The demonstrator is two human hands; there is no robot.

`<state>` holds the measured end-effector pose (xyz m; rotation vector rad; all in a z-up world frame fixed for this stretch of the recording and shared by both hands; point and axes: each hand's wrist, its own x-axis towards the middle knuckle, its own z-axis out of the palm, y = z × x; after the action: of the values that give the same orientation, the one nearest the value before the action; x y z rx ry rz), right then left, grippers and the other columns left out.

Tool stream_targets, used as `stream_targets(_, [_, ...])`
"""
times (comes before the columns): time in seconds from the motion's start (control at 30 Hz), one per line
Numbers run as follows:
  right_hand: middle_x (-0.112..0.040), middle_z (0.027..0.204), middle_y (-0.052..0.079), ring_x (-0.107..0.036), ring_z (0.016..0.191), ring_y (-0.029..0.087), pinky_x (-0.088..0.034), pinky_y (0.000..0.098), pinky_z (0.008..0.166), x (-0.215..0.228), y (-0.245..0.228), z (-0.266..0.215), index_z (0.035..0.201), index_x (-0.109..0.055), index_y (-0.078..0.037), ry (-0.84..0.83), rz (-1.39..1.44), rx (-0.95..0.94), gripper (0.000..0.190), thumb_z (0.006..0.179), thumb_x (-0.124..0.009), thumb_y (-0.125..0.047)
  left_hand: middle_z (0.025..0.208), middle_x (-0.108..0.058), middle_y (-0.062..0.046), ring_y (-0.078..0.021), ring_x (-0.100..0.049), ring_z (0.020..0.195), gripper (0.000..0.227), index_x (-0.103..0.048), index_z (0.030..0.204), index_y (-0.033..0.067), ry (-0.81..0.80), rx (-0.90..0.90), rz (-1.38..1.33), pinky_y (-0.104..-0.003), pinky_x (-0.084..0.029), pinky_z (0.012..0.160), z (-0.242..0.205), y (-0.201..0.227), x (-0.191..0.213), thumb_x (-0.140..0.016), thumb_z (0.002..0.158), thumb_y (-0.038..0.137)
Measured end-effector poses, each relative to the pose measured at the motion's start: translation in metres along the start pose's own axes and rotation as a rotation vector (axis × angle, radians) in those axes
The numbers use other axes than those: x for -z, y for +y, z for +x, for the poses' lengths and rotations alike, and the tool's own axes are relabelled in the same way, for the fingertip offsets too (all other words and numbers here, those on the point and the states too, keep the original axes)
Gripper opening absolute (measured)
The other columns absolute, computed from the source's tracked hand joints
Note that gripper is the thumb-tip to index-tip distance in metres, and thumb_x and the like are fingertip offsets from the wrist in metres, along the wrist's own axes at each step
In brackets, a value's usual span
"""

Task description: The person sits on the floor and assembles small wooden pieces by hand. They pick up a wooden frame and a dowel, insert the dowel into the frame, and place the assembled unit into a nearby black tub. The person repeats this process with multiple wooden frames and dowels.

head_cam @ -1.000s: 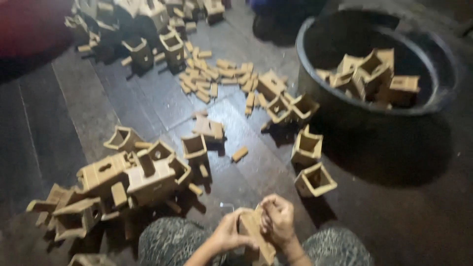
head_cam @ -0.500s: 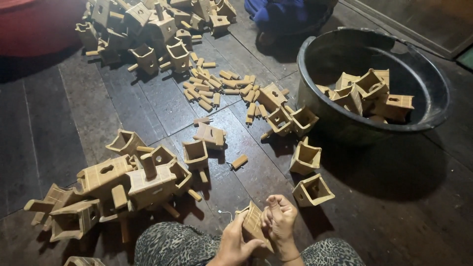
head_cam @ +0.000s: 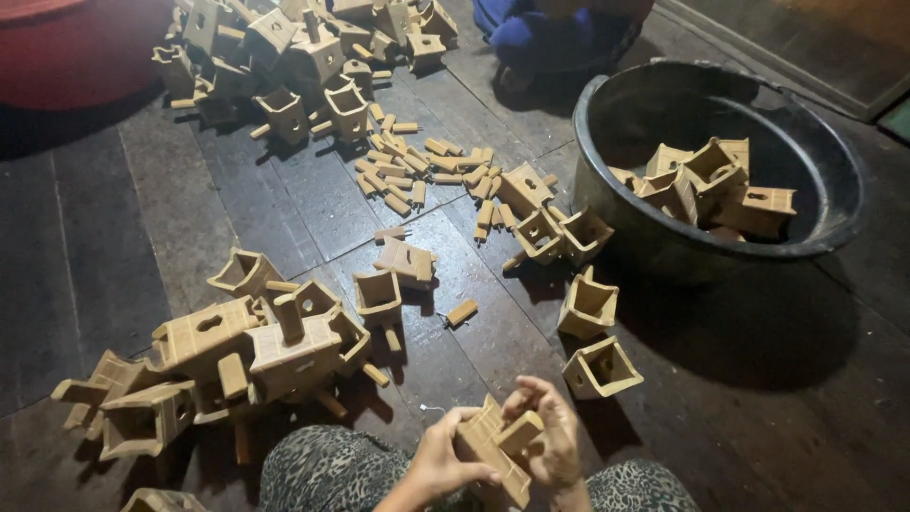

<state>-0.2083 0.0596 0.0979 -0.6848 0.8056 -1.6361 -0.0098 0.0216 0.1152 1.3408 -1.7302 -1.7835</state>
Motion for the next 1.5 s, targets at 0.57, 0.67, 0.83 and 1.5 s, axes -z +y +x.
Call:
stream_targets(0.57, [-0.066,0.098,0.027,-0.063,0.080,0.042,-0.056,0.0498,0.069,-0.073,-0.053,-0.061,0.121,-0.067,0.003,0.506,0.603,-1.034,0.083,0.065,-0.079,-0.057,0.131,-0.064,-0.011,-0.0234,-0.064,0.118,0.095,-0.055,0.134,0.0079,-0.313,-0.443,-0.132,-0.041,-0.055,0.102,-0.022,0.048,0.037,-0.091,0.055,0.046])
stream_targets(0.67, [-0.065,0.110,0.029,-0.063,0.091,0.041,-0.058,0.0501,0.074,-0.069,-0.058,-0.065,0.135,-0.062,-0.002,0.430,0.759,-1.030,0.087,0.064,-0.082,-0.046,0.137,-0.063,-0.010,-0.0246,-0.061,0.123,0.091,-0.055,0.136,0.0141,-0.249,-0.454,-0.032,-0.049,-0.051,0.106,-0.023,0.047,0.034,-0.089,0.058,0.046])
stream_targets(0.83, [-0.057,0.140,0.024,-0.064,0.097,0.030,-0.057,0.0507,0.079,-0.029,-0.027,-0.037,0.151,-0.043,-0.022,0.038,0.349,-0.457,0.089,0.073,-0.076,-0.052,0.142,-0.058,-0.008,-0.0217,-0.059,0.128,0.086,-0.053,0.137,0.0142,0.186,-0.344,-0.011,-0.045,-0.049,0.108,-0.008,0.018,0.014,-0.088,0.066,0.048])
stream_targets(1.5, [-0.058,0.146,0.016,-0.059,0.132,0.030,-0.051,0.0422,0.109,0.026,0.000,-0.027,0.151,-0.042,-0.002,0.050,-0.409,-0.134,0.093,0.086,-0.056,-0.067,0.094,-0.070,-0.022,-0.0342,-0.072,0.082,0.073,-0.058,0.129,-0.0090,-0.493,0.500,-1.125,-0.044,-0.063,0.074,-0.029,-0.008,-0.015,-0.041,0.104,0.057])
